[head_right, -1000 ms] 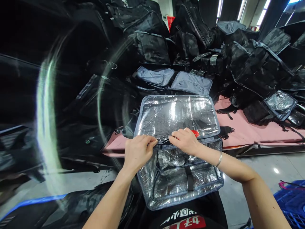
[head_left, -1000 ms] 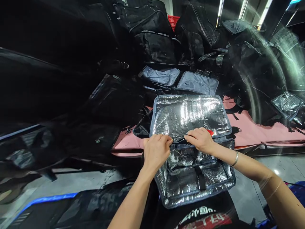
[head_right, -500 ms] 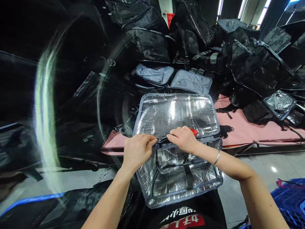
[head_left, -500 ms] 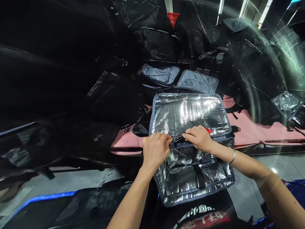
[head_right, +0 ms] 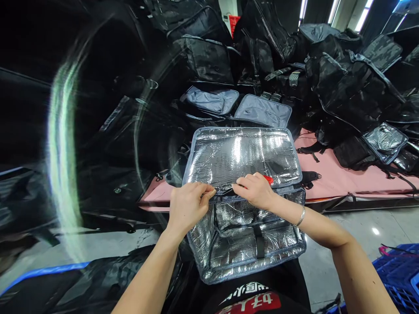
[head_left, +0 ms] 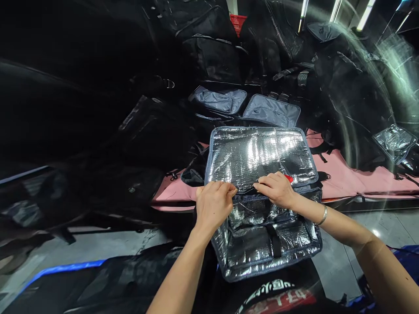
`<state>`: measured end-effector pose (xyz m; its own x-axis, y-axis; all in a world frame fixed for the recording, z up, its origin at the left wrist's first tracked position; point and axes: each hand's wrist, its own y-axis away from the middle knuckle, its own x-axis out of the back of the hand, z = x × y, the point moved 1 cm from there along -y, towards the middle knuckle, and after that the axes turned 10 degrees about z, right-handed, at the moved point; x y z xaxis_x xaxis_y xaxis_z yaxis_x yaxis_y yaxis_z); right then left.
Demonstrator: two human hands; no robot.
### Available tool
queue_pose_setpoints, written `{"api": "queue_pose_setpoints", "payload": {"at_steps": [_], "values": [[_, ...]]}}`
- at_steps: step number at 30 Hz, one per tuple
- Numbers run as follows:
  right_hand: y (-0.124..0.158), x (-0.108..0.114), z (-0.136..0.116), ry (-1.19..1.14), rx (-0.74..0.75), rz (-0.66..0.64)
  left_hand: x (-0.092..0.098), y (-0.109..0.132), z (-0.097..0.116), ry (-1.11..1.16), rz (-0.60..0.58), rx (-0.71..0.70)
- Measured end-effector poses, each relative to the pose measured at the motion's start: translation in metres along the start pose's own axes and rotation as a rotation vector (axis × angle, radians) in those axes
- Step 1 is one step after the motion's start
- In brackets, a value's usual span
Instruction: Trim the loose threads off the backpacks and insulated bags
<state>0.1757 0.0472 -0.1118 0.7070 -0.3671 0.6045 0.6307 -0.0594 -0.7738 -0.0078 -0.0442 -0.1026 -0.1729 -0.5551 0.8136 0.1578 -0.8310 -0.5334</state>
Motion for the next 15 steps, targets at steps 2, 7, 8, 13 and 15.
{"api": "queue_pose_setpoints", "payload": {"at_steps": [2, 7, 8, 13, 15], "values": [[-0.0011, 0.001, -0.001, 0.012, 0.018, 0.003, 0.0, -0.0004, 0.0006, -0.011, 0.004, -0.004], [-0.0032, -0.0025, -0.0021, 0.003, 0.023, -0.009, 0.0017, -0.0006, 0.0021, -0.017, -0.008, -0.009], [-0.0034, -0.0033, -0.002, 0.0, 0.019, -0.017, 0.0022, -0.0006, 0.0023, -0.015, -0.009, -0.008], [-0.0041, -0.0046, -0.0023, 0.0, 0.011, -0.058, 0.0031, -0.0009, 0.0032, -0.015, -0.019, -0.003], [-0.0044, -0.0046, -0.003, 0.004, 0.014, -0.063, 0.0029, -0.0012, 0.003, -0.014, -0.023, -0.003]]}}
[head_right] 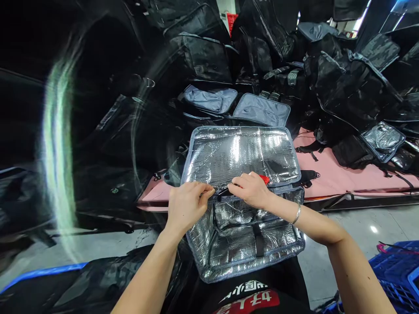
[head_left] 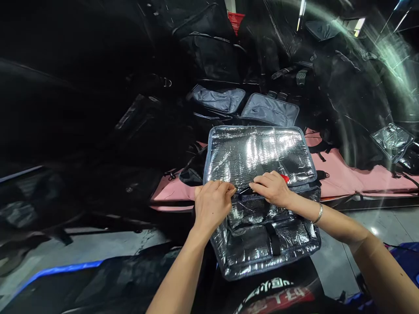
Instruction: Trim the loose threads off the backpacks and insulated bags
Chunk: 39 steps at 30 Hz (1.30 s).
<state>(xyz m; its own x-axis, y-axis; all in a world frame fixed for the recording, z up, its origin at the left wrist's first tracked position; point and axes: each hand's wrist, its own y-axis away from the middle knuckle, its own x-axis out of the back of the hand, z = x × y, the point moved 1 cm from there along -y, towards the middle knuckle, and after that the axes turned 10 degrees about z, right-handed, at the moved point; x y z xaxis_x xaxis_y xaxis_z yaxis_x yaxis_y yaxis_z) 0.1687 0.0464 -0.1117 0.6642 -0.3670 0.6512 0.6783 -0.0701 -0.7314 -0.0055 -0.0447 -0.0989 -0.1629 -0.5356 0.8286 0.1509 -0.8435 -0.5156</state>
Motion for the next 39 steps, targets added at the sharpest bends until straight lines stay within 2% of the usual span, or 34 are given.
{"api": "queue_pose_setpoints", "payload": {"at_steps": [5, 13, 18, 20, 22, 24, 26, 30, 34, 39], "values": [[0.001, -0.002, 0.001, -0.067, -0.038, -0.004, 0.0, 0.001, 0.0, 0.006, 0.007, -0.008], [0.004, -0.011, 0.006, -0.347, -0.136, -0.091, -0.001, 0.003, 0.001, -0.009, 0.054, -0.024], [0.005, -0.009, 0.006, -0.462, -0.251, -0.059, -0.003, 0.006, -0.001, 0.04, 0.09, -0.012], [0.008, -0.009, 0.007, -0.483, -0.289, -0.067, -0.006, 0.011, 0.0, 0.056, 0.161, 0.005], [0.011, -0.009, 0.007, -0.467, -0.336, -0.097, -0.009, 0.019, 0.001, 0.057, 0.298, 0.056], [0.013, -0.01, 0.008, -0.437, -0.432, -0.142, -0.013, 0.029, 0.002, 0.083, 0.451, 0.123], [0.013, -0.011, 0.008, -0.412, -0.551, -0.196, -0.018, 0.038, 0.003, 0.118, 0.537, 0.156], [0.006, -0.012, 0.006, -0.393, -0.7, -0.297, -0.025, 0.047, 0.012, 0.054, 0.482, 0.142], [0.0, -0.011, 0.005, -0.401, -0.754, -0.313, -0.029, 0.041, 0.023, -0.026, 0.386, 0.208], [0.002, -0.01, 0.006, -0.4, -0.78, -0.293, -0.033, 0.039, 0.028, 0.106, 0.341, 0.197]]}}
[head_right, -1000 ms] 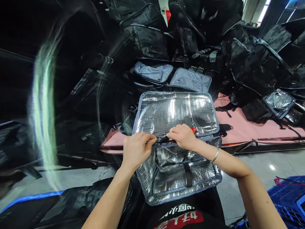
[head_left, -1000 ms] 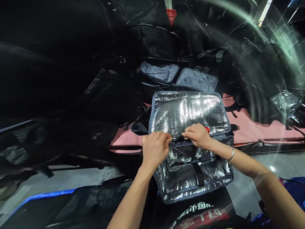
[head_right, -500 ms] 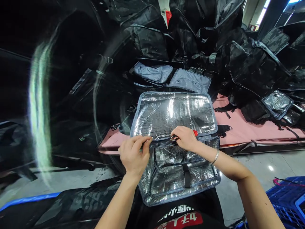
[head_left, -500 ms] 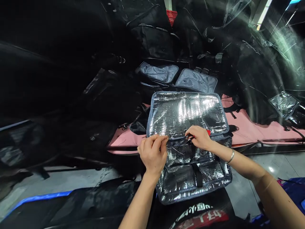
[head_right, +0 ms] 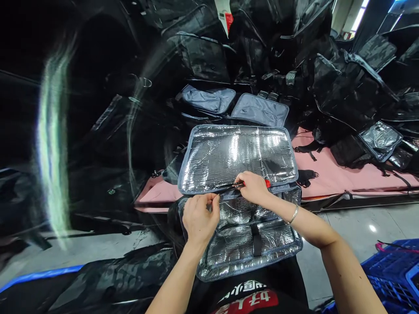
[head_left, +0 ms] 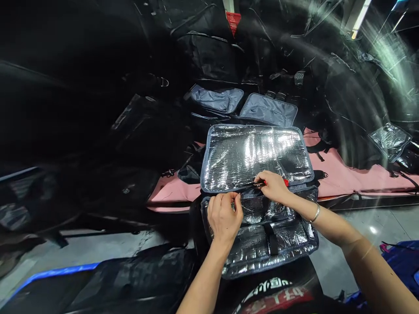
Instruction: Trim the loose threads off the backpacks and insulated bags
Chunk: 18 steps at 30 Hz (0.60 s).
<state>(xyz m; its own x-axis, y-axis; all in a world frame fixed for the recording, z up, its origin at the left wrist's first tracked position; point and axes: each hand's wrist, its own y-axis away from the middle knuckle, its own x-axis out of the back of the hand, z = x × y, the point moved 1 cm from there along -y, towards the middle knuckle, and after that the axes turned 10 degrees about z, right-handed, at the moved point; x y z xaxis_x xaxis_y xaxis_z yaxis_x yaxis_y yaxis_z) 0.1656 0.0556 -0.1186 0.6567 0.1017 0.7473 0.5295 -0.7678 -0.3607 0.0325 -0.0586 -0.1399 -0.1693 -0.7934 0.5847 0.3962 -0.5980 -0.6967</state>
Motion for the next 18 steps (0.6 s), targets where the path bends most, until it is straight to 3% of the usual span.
{"api": "queue_pose_setpoints", "payload": {"at_steps": [4, 9, 14, 18], "values": [[0.0, 0.0, 0.003, 0.001, -0.008, 0.002, 0.008, 0.013, 0.0, 0.183, -0.045, 0.014], [-0.001, -0.001, 0.002, 0.0, -0.018, 0.008, 0.021, 0.025, 0.001, 0.413, -0.194, -0.021], [0.011, 0.004, -0.007, -0.03, -0.008, 0.128, 0.019, 0.015, -0.012, 0.232, 0.025, 0.04], [0.034, 0.009, -0.018, -0.12, -0.025, 0.337, 0.005, 0.005, -0.014, -0.001, 0.058, 0.002]]}}
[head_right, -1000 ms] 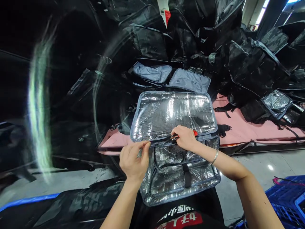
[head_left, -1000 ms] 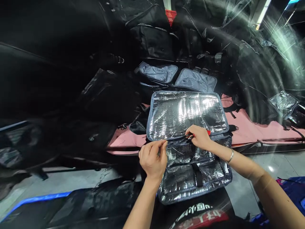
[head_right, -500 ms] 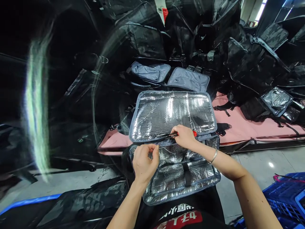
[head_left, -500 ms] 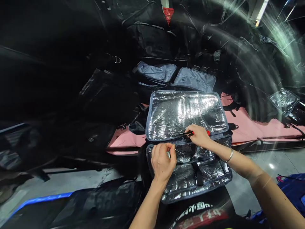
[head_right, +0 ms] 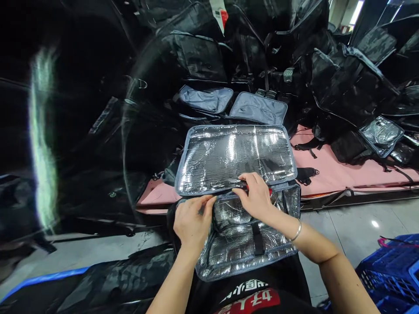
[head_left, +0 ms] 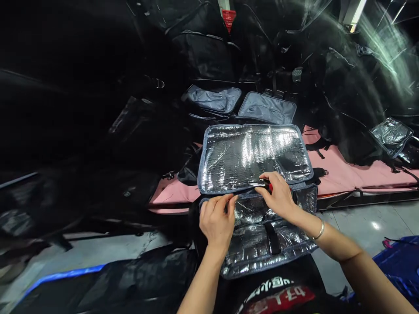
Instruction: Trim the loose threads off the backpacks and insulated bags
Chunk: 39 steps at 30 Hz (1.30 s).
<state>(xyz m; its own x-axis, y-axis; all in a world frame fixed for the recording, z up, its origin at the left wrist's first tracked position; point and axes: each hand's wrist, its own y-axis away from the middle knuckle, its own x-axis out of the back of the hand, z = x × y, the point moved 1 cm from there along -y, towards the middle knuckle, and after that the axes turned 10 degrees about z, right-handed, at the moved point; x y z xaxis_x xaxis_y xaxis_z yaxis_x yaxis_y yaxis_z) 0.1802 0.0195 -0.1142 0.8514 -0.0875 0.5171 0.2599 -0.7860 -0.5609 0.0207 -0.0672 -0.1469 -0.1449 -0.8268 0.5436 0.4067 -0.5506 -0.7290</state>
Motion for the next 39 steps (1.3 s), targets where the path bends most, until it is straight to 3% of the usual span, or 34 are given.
{"api": "queue_pose_setpoints", "payload": {"at_steps": [6, 13, 22, 34, 39], "values": [[0.032, 0.0, 0.004, -0.054, -0.041, 0.023, -0.017, -0.01, 0.001, -0.091, -0.068, 0.073], [0.046, -0.021, 0.009, -0.031, -0.121, -0.077, -0.015, -0.003, -0.005, 0.086, -0.006, 0.135], [0.049, -0.043, -0.003, -0.031, -0.031, -0.133, -0.006, 0.0, -0.003, 0.123, -0.033, 0.191], [0.049, -0.05, -0.005, -0.002, 0.007, -0.128, -0.008, 0.002, 0.001, 0.151, 0.017, 0.116], [0.05, -0.048, -0.002, -0.119, -0.025, -0.064, 0.001, 0.001, 0.004, 0.328, -0.034, 0.171]]}}
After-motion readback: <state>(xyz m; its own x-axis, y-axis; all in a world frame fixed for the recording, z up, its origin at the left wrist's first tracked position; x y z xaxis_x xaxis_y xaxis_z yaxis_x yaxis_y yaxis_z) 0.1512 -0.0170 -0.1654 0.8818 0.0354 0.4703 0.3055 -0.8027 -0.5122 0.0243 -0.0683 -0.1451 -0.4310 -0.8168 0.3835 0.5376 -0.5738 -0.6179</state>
